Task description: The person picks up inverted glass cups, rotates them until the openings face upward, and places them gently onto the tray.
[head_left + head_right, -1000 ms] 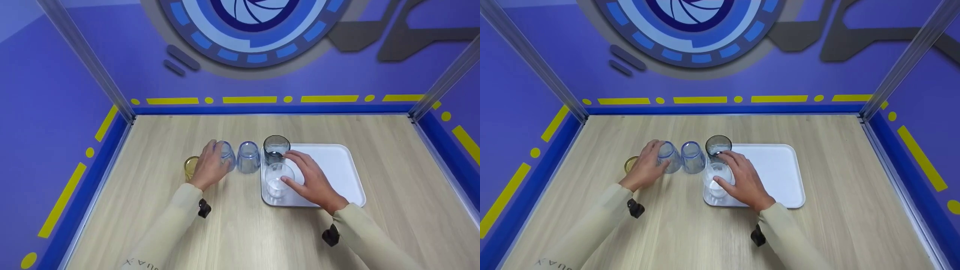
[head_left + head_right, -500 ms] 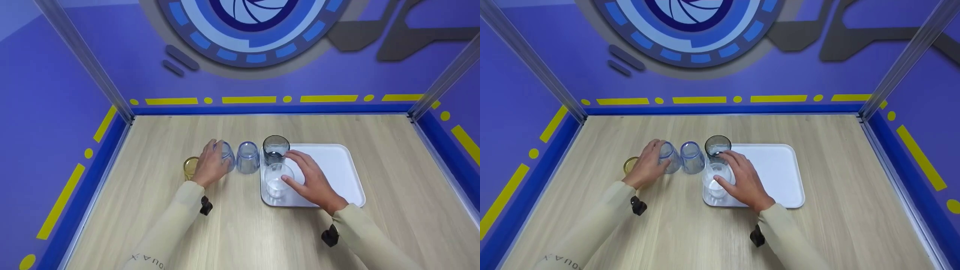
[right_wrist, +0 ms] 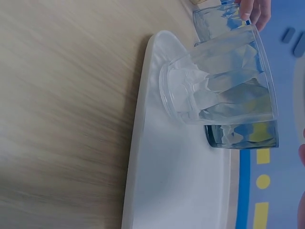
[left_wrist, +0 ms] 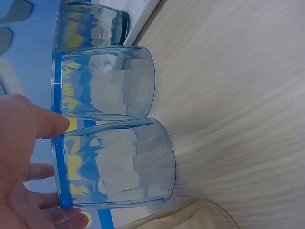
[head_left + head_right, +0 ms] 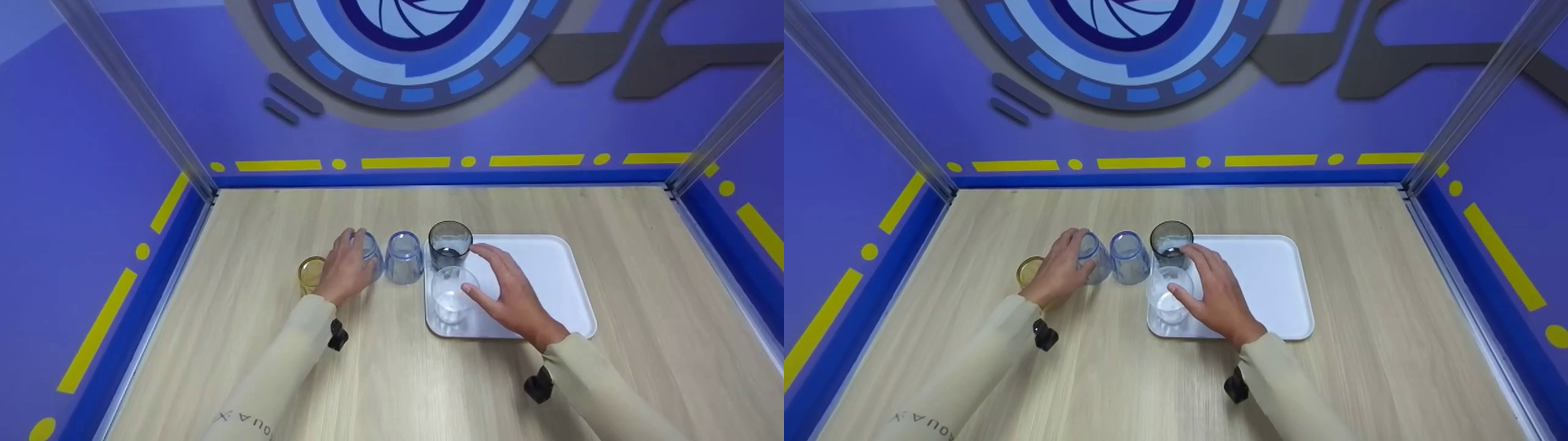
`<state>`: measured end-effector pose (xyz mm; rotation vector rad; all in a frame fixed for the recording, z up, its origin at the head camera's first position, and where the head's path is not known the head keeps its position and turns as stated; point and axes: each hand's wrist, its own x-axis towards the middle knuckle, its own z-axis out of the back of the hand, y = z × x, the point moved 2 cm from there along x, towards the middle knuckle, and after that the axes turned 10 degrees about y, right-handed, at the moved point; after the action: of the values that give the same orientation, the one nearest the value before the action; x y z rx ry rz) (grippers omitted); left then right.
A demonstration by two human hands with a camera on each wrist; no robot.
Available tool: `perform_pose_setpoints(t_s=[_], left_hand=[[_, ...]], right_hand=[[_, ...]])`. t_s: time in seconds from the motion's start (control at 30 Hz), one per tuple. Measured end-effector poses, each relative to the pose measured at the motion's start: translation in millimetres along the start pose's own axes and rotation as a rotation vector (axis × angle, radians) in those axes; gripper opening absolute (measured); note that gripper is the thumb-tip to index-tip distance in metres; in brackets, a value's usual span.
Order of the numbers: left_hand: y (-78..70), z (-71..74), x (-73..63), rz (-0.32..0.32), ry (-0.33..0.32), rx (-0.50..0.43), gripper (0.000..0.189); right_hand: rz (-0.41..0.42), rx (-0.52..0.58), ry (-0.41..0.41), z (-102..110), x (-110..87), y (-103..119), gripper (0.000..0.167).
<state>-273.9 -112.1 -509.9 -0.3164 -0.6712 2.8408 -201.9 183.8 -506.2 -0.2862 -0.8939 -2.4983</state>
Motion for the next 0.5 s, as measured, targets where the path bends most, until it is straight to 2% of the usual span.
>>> perform_pose_setpoints(t_s=[0.23,0.5], left_hand=[[0.1,-0.6,3.4,-0.048,-0.071,0.035,0.06],[0.9,-1.1,4.0,-0.047,-0.062,0.022,0.057]], right_hand=[[0.035,0.003,-0.02,0.9,-0.7,-1.0,0.064],[0.023,-0.003,-0.011,2.1,-1.1,-0.5,0.064]])
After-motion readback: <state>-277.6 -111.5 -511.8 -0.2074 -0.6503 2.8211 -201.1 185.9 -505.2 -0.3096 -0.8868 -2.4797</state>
